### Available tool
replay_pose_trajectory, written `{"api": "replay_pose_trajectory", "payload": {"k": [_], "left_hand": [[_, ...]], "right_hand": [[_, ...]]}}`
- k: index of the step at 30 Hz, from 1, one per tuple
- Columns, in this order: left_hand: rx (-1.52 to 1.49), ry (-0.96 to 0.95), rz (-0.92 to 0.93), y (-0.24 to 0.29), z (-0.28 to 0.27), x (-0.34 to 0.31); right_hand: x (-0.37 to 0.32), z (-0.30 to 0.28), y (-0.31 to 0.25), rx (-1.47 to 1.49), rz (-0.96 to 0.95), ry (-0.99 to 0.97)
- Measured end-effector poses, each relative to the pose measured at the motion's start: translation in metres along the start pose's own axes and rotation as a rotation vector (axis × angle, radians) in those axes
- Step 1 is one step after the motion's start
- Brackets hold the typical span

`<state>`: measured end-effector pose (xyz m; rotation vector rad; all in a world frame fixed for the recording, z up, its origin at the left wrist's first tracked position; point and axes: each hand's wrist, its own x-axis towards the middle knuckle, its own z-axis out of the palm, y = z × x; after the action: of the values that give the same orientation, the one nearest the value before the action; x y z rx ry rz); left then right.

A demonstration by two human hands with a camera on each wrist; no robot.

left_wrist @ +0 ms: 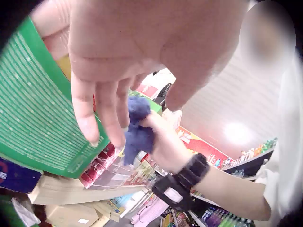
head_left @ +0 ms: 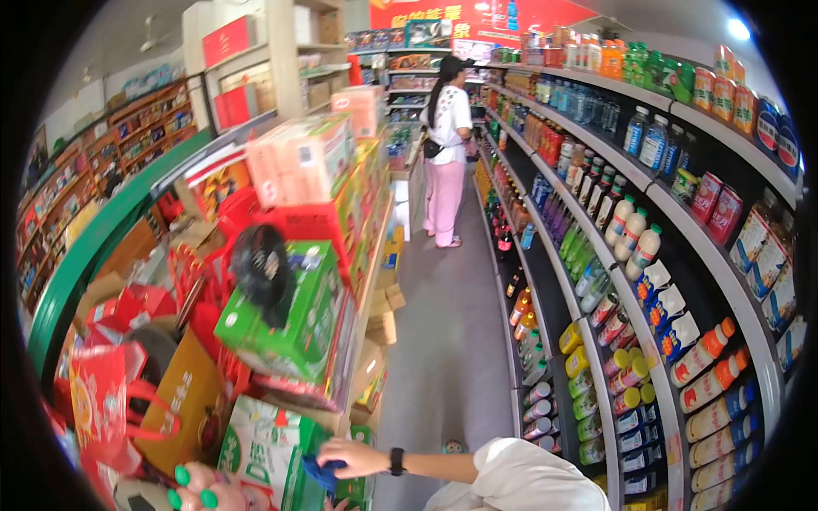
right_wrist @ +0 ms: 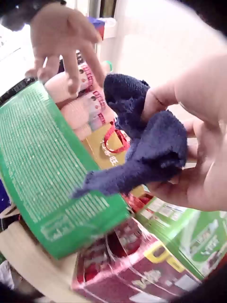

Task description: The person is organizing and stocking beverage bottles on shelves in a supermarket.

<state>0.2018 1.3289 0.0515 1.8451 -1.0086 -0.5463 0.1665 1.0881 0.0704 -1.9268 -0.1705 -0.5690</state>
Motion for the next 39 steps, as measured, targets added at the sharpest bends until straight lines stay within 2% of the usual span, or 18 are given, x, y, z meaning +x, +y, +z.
{"api": "replay_pose_trajectory", "payload": {"k": [2,3,5,8,11,14,15,16,17,20,21,23,24,26,27,29,35,39], "left_hand": [[-0.141,0.147,0.014,0.052,0.024,0.048],[-0.140,0.130,0.043,0.060,0.048,0.073],[-0.330,0.075,0.117,0.062,0.092,0.112],[-0.207,-0.105,0.156,0.056,0.158,0.180],[-0.016,-0.354,0.142,0.051,0.212,0.203],[-0.109,-0.591,0.171,0.151,0.285,0.303],[-0.083,-0.536,0.408,0.172,0.309,0.324],[-0.054,-0.454,0.626,0.185,0.320,0.330],[-0.294,-0.637,0.267,0.179,0.326,0.325],[-0.319,-0.794,0.205,0.172,0.373,0.345],[-0.336,-0.897,0.204,0.173,0.393,0.357],[-0.359,-0.909,0.217,0.168,0.409,0.362],[-0.393,-0.940,0.228,0.183,0.425,0.386],[-0.442,-0.987,0.199,0.203,0.432,0.413],[-0.437,-0.993,0.200,0.208,0.436,0.423],[-0.446,-1.039,0.262,0.224,0.451,0.467],[-0.308,-1.033,0.456,0.267,0.492,0.589],[-0.313,-0.979,0.438,0.263,0.525,0.643]], "right_hand": [[-0.029,-0.046,0.002,0.051,0.009,-0.032],[-0.033,-0.100,-0.029,0.091,0.111,-0.104],[-0.067,-0.146,-0.017,0.105,0.163,-0.065],[-0.105,-0.202,0.008,0.062,0.262,-0.047],[-0.148,-0.246,0.014,-0.038,0.238,0.386],[-0.183,-0.319,-0.004,0.051,0.423,0.661],[-0.205,-0.317,0.010,-0.049,0.293,0.720],[-0.213,-0.325,0.007,-0.086,0.314,0.738],[-0.214,-0.330,0.003,-0.122,0.334,0.757],[-0.220,-0.348,0.017,0.124,0.477,1.060],[-0.222,-0.355,0.017,0.131,0.498,1.119],[-0.222,-0.357,0.020,0.021,0.559,1.163],[-0.218,-0.378,0.036,0.013,0.563,1.178],[-0.207,-0.393,0.055,0.099,0.454,1.413],[-0.217,-0.398,0.071,0.101,0.451,1.419],[-0.237,-0.425,0.126,0.253,0.671,1.278],[-0.171,-0.554,0.128,0.301,0.554,1.288],[-0.154,-0.610,0.156,-0.121,0.609,1.218]]}}
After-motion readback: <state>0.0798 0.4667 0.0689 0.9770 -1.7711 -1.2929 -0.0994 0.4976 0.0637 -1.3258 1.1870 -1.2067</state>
